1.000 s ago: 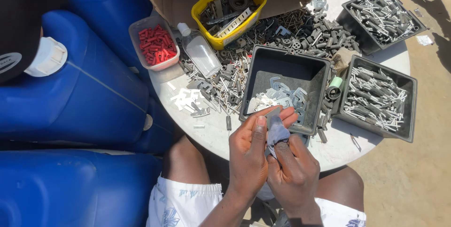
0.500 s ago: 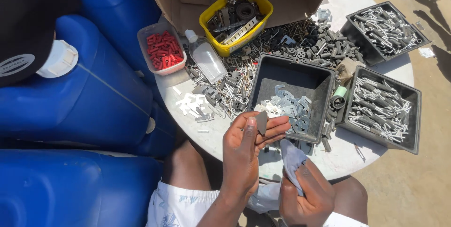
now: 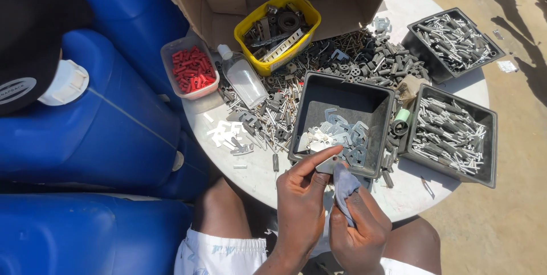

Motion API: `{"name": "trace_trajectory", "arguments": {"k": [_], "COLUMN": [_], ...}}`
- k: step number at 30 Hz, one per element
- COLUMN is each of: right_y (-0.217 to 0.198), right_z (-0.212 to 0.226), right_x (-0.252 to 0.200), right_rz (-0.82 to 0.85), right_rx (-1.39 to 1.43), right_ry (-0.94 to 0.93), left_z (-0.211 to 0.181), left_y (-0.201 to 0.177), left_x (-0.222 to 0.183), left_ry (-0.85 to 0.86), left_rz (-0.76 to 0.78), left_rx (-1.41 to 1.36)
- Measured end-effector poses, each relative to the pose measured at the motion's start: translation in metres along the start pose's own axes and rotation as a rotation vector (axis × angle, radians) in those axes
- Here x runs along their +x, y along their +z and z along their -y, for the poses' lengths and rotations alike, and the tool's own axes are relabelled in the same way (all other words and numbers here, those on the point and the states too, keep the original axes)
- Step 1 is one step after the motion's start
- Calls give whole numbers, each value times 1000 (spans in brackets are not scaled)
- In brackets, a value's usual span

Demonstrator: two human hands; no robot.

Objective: Cleaning and inspecting small metal brackets with a cloth

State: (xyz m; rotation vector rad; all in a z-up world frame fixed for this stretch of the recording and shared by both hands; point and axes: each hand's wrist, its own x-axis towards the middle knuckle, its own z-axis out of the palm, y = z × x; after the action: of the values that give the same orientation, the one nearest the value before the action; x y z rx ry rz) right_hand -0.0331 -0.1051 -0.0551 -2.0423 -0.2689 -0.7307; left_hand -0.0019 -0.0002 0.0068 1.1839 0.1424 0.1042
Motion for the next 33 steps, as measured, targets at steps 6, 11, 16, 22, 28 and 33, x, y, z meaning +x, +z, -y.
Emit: {"name": "trace_trajectory", "arguments": {"k": [6, 11, 16, 22, 28, 33], "right_y": [4, 5, 3, 6, 6, 7], "right_z": [4, 2, -3, -8, -4, 4], "right_x": [11, 10, 13, 19, 22, 7], "right_rz": [-1, 4, -40, -52, 12, 45], "right_rx": [-266, -248, -292, -284, -243, -194], "right_ry": [-257, -206, -205, -205, -228, -213], "left_z": [-7, -4, -1, -1, 0, -3], "left_y": [0, 1, 4, 6, 6, 2], "left_x": [-8, -11, -13, -9, -5, -8], "left_ry": [-9, 25, 85, 65, 83, 83], "left_rz": [169, 151, 197, 131, 58, 33], "left_rx": [-234, -157, -155, -228, -178, -163]}}
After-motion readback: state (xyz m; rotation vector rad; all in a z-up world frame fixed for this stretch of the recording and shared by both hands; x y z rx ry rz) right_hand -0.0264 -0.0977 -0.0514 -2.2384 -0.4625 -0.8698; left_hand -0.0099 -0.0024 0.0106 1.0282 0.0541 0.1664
